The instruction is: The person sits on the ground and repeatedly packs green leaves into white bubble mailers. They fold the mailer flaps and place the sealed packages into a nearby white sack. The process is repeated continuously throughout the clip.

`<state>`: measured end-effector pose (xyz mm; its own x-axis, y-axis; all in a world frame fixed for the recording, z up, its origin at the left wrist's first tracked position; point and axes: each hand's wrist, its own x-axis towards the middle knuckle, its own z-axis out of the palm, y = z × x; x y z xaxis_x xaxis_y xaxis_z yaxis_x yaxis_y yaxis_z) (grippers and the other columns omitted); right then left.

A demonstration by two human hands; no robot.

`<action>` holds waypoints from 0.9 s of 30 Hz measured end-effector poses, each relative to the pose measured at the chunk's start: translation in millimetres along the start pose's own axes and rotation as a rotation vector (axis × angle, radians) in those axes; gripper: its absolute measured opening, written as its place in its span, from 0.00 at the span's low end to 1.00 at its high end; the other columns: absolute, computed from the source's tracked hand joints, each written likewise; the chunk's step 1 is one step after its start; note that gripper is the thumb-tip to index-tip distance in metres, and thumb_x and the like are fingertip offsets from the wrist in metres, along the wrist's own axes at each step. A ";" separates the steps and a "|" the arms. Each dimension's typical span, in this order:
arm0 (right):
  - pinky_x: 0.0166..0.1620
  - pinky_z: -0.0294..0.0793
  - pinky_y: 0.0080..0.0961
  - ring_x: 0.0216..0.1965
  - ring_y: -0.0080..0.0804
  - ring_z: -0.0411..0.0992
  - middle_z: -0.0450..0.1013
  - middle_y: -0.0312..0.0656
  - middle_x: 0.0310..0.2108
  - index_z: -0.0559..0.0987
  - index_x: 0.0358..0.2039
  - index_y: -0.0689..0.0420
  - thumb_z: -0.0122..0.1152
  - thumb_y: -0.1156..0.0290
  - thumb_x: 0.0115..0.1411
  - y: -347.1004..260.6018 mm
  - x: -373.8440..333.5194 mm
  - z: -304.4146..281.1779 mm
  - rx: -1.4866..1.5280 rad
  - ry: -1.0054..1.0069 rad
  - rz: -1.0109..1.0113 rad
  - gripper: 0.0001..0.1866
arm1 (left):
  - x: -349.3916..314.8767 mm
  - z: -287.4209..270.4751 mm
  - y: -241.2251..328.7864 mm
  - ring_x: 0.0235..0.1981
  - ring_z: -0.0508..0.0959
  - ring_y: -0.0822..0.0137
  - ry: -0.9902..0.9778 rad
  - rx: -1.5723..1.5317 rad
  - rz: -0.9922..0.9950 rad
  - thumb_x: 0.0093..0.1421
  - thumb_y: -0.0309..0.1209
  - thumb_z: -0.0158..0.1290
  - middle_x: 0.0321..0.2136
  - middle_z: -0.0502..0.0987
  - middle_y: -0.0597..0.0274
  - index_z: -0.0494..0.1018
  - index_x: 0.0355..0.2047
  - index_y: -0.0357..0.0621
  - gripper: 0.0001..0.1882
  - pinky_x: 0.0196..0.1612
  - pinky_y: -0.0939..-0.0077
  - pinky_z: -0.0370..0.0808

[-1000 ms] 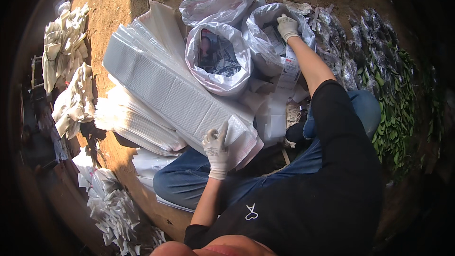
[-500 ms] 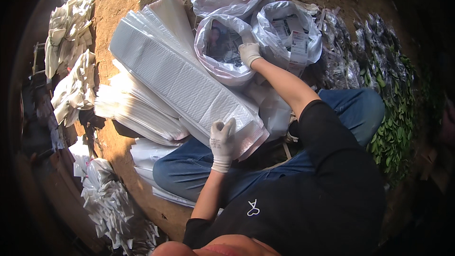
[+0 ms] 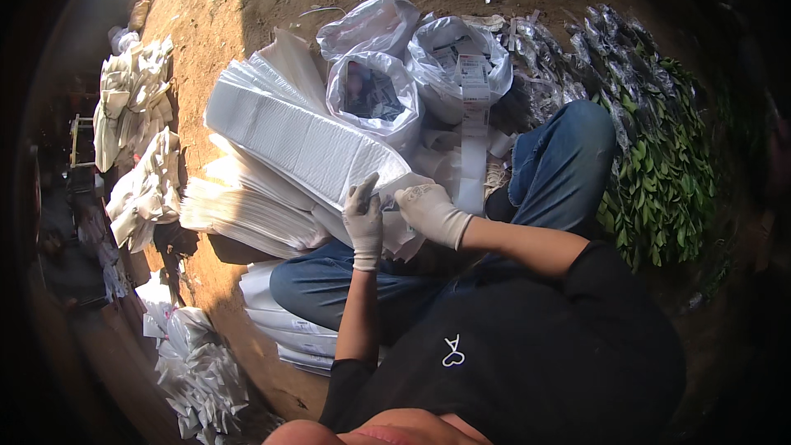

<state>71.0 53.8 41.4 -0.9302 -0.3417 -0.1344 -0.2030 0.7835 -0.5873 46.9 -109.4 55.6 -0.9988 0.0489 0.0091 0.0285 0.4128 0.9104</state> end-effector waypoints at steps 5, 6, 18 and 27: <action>0.47 0.76 0.41 0.40 0.51 0.79 0.79 0.55 0.33 0.80 0.36 0.67 0.58 0.64 0.61 -14.3 31.2 -9.1 0.791 -0.007 0.343 0.16 | 1.4 -14.1 14.2 0.35 0.79 0.54 -0.065 0.228 0.204 0.56 0.17 0.52 0.32 0.76 0.53 0.79 0.51 0.46 0.22 0.40 0.65 0.76; 0.47 0.75 0.40 0.41 0.51 0.78 0.78 0.58 0.39 0.79 0.38 0.68 0.60 0.63 0.61 -21.7 31.9 -18.5 0.647 0.043 0.206 0.17 | 6.0 -19.0 14.6 0.34 0.79 0.54 -0.078 0.269 0.261 0.56 0.18 0.53 0.32 0.76 0.53 0.79 0.51 0.47 0.22 0.39 0.65 0.76; 0.39 0.76 0.34 0.36 0.32 0.77 0.78 0.33 0.31 0.83 0.36 0.48 0.73 0.61 0.52 117.1 -1.8 -221.1 -0.250 -0.083 -0.516 0.12 | 31.1 -14.5 -2.7 0.27 0.77 0.60 -0.563 0.230 0.088 0.58 0.33 0.62 0.27 0.75 0.60 0.78 0.49 0.48 0.18 0.33 0.65 0.74; 0.39 0.76 0.30 0.34 0.29 0.76 0.75 0.30 0.27 0.82 0.29 0.48 0.71 0.61 0.54 147.3 52.5 -246.9 -0.060 -0.327 -0.504 0.08 | 82.5 -5.9 -11.4 0.27 0.77 0.55 -0.446 0.137 0.058 0.55 0.28 0.61 0.24 0.73 0.59 0.77 0.31 0.47 0.04 0.30 0.61 0.73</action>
<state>-83.2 279.4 144.9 -0.5747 -0.8128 -0.0955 -0.6201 0.5086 -0.5973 -36.1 -115.4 48.5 -0.8812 0.4492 -0.1472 0.1193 0.5127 0.8502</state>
